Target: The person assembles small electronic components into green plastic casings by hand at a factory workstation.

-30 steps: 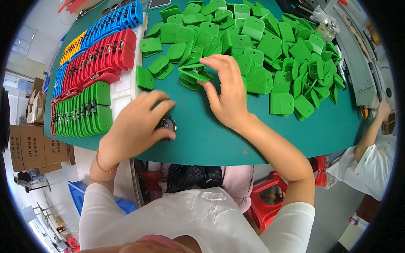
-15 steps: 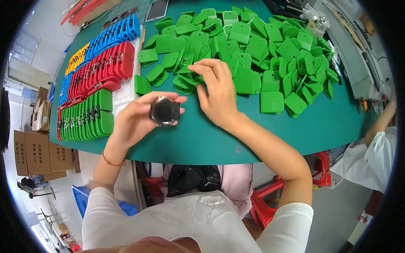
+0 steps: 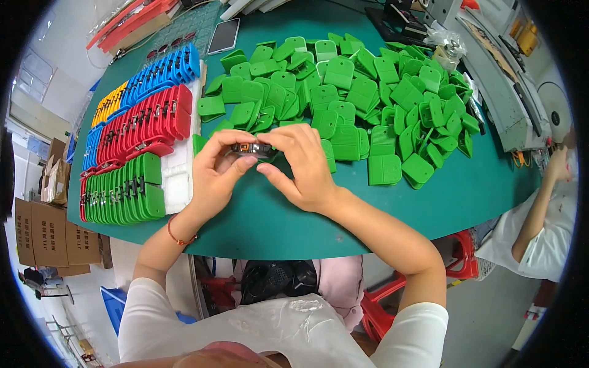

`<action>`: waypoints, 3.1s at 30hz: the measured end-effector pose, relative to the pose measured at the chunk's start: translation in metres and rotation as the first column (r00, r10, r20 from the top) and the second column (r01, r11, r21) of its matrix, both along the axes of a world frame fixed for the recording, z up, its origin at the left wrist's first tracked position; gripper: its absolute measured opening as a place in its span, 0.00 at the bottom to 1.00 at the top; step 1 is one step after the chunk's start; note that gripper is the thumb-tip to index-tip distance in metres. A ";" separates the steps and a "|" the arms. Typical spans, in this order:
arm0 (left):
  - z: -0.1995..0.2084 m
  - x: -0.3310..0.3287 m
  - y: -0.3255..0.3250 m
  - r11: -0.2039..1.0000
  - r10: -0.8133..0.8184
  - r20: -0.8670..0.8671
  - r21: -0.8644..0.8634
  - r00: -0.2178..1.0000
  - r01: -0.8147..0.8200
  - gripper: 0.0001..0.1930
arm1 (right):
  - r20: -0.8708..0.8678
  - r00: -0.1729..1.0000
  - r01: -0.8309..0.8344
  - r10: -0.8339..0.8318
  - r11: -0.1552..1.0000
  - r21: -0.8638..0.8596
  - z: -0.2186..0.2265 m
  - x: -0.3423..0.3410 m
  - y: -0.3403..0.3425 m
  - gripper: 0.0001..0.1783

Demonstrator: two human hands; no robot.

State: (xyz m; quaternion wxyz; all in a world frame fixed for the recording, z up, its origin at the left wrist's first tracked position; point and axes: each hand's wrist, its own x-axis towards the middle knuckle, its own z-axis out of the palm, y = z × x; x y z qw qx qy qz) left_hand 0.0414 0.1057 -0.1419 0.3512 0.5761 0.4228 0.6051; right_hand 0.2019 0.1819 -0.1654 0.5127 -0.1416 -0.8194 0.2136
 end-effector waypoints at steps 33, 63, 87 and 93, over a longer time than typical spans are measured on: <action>0.002 -0.001 -0.009 0.996 -0.005 -0.014 -0.091 1.000 0.004 0.19 | -0.127 0.990 -0.057 0.063 0.997 0.049 0.002 0.001 -0.002 0.23; -0.008 -0.011 -0.001 0.947 -0.270 0.637 0.040 0.722 0.320 0.11 | -0.053 0.982 0.179 -0.180 0.984 -0.022 0.004 -0.001 0.006 0.33; -0.010 -0.020 0.004 0.945 -0.192 0.786 -0.015 0.588 0.328 0.14 | -0.275 0.961 -0.085 0.040 0.985 -0.152 -0.001 0.002 0.006 0.13; -0.008 -0.015 0.001 0.993 0.086 0.223 -0.098 0.971 -0.065 0.14 | -0.251 0.968 -0.084 0.024 0.969 -0.234 -0.003 0.000 0.005 0.12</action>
